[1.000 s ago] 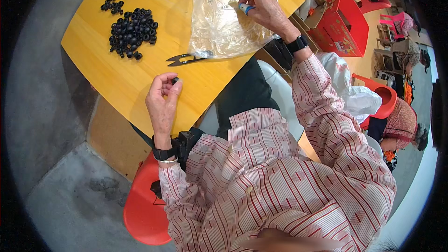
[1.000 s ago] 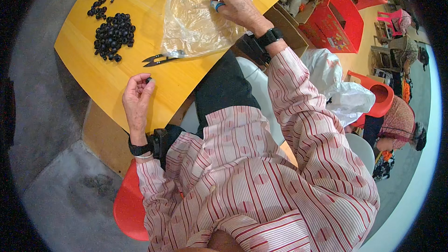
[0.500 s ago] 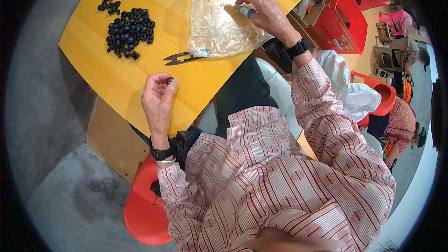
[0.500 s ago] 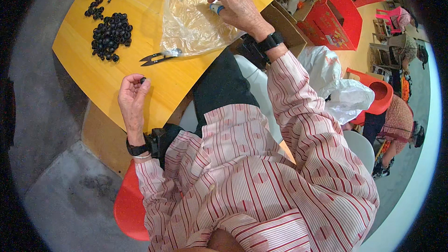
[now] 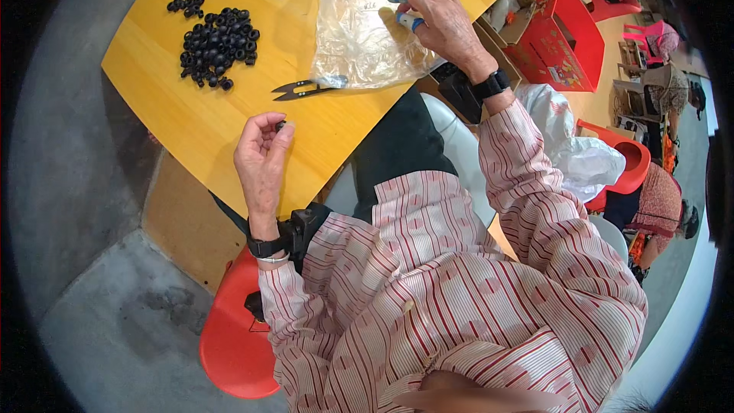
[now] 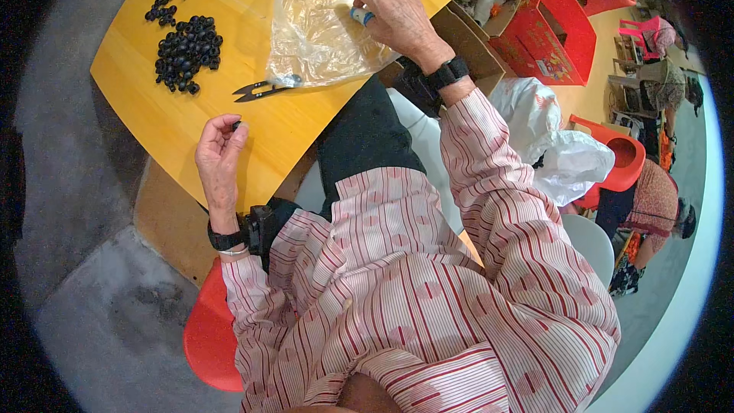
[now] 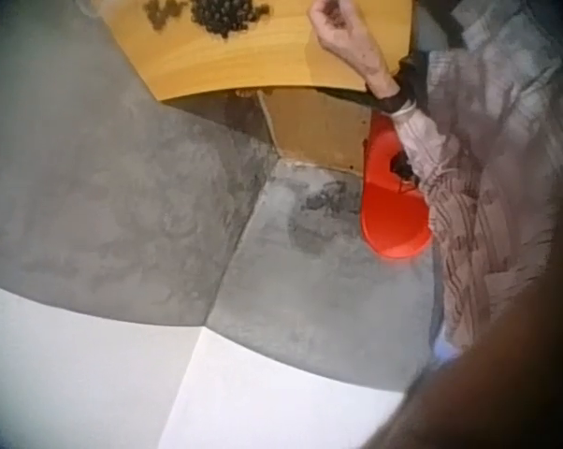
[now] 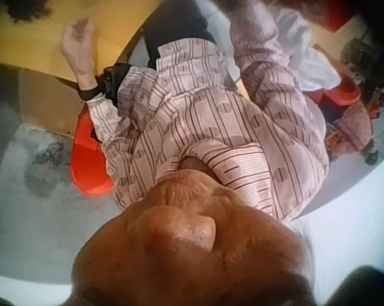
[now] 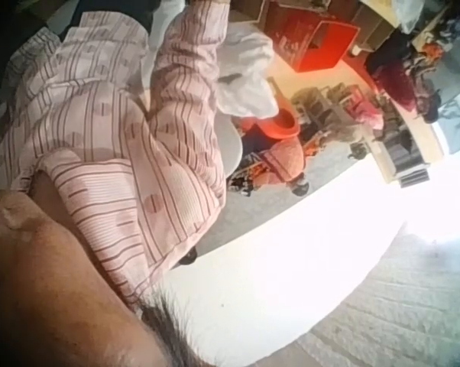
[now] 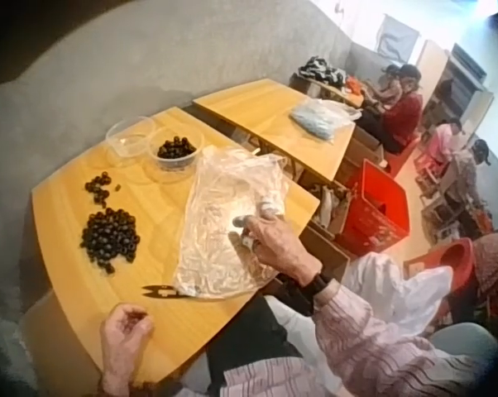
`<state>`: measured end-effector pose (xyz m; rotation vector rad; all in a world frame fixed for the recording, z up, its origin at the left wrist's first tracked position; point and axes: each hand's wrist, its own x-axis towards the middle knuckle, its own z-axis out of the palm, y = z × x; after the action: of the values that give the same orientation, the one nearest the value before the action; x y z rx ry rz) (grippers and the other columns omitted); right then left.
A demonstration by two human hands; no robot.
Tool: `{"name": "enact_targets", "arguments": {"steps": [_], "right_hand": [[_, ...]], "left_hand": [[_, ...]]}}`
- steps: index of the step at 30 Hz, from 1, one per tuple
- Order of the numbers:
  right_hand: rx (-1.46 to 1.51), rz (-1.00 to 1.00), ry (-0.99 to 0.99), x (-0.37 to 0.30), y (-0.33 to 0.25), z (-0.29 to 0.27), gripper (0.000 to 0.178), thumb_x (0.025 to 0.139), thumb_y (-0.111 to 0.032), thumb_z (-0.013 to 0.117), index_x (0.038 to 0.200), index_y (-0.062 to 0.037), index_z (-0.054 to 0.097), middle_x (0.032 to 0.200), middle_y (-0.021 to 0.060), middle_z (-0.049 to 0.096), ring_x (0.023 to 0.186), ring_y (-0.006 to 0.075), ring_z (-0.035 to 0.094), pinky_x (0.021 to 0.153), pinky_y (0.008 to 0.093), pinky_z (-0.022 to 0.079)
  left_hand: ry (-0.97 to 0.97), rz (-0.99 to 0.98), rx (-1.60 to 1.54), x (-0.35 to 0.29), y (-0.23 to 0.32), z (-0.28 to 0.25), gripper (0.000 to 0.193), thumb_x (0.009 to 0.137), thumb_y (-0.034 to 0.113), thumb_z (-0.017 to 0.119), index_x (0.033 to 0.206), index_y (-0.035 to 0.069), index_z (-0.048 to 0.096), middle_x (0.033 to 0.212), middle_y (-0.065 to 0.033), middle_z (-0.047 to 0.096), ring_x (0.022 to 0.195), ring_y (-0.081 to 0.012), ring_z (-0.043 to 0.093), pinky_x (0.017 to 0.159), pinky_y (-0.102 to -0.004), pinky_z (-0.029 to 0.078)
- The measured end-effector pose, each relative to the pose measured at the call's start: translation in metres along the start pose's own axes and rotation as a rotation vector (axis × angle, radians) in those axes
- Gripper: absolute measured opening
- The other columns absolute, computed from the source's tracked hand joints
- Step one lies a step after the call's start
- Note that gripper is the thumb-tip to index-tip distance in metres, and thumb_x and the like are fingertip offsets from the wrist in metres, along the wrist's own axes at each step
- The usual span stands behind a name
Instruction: The person trims excess material from small black plastic components using shears and sorts the pieces on the table by hand.
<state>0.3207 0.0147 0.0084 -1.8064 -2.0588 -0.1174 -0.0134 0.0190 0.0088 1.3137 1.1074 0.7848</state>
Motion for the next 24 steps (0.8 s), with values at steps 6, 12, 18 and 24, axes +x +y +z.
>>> {"name": "enact_targets", "arguments": {"steps": [6, 12, 18, 24], "right_hand": [[-0.025, 0.013, 0.005, 0.002, -0.005, 0.002, 0.024, 0.074, 0.0, 0.059, 0.095, -0.0105, 0.057, 0.086, 0.0079, 0.061, 0.085, 0.0282, 0.056, 0.072, 0.0403, 0.045], [0.107, 0.008, 0.01, 0.001, -0.003, 0.0, 0.027, 0.073, 0.002, 0.054, 0.097, -0.0082, 0.056, 0.086, 0.0105, 0.06, 0.085, 0.0299, 0.057, 0.073, 0.0406, 0.047], [0.135, 0.048, 0.007, 0.003, -0.007, 0.008, 0.029, 0.072, 0.003, 0.051, 0.1, -0.0049, 0.052, 0.09, 0.0111, 0.064, 0.084, 0.0346, 0.058, 0.074, 0.0424, 0.046], [-0.099, -0.086, 0.057, 0.015, -0.013, 0.024, 0.027, 0.07, 0.0, 0.056, 0.096, -0.0035, 0.051, 0.081, 0.0146, 0.059, 0.084, 0.0341, 0.058, 0.069, 0.0435, 0.045]], "left_hand": [[-0.003, -0.011, -0.022, -0.009, 0.005, -0.001, 0.016, 0.085, 0.007, 0.063, 0.098, 0.001, 0.058, 0.084, 0.0017, 0.053, 0.073, -0.0042, 0.048, 0.067, -0.0173, 0.042], [-0.01, 0.009, -0.017, -0.018, 0.0, -0.005, 0.016, 0.085, 0.007, 0.064, 0.099, 0.001, 0.058, 0.085, 0.0015, 0.054, 0.075, -0.0046, 0.049, 0.069, -0.0176, 0.042], [-0.003, 0.01, -0.043, -0.026, -0.002, -0.005, 0.016, 0.085, 0.007, 0.064, 0.099, 0.001, 0.058, 0.086, 0.0014, 0.054, 0.076, -0.0046, 0.049, 0.07, -0.0177, 0.042], [0.003, 0.017, -0.12, -0.029, -0.005, -0.007, 0.015, 0.085, 0.007, 0.064, 0.098, 0.002, 0.058, 0.084, 0.0016, 0.054, 0.075, -0.0043, 0.05, 0.069, -0.0179, 0.043]]}}
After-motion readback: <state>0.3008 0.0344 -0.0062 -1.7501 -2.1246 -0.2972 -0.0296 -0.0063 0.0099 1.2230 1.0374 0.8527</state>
